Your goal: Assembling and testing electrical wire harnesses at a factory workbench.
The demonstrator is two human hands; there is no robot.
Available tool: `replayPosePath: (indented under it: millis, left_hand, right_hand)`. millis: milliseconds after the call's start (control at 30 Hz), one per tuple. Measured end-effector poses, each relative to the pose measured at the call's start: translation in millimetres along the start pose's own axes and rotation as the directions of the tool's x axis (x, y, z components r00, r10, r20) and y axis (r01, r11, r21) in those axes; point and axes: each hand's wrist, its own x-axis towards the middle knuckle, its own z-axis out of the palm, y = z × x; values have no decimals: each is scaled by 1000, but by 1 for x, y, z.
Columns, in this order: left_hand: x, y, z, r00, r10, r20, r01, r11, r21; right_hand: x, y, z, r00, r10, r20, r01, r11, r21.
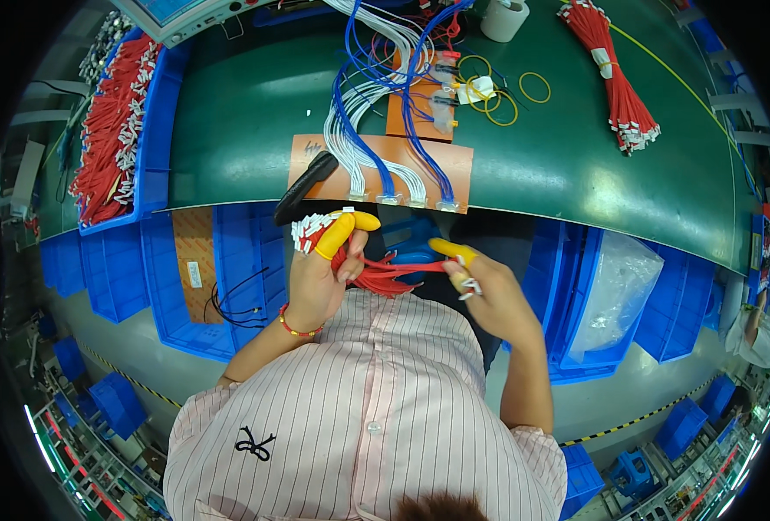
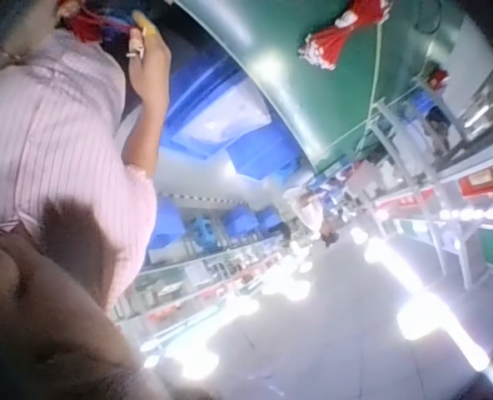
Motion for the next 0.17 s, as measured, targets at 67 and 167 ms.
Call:
replayPosePath:
  millis: [67, 167]
  left_hand:
    - [1, -4, -4, 999, -26, -33, 26, 1000, -6]
    - [5, -9, -10, 999, -41, -4, 41, 993, 108]
  right_hand:
    - [-8, 16, -9, 995, 101, 12, -101, 991, 84]
    - [-13, 26, -16, 982, 187, 25, -188, 959, 212]
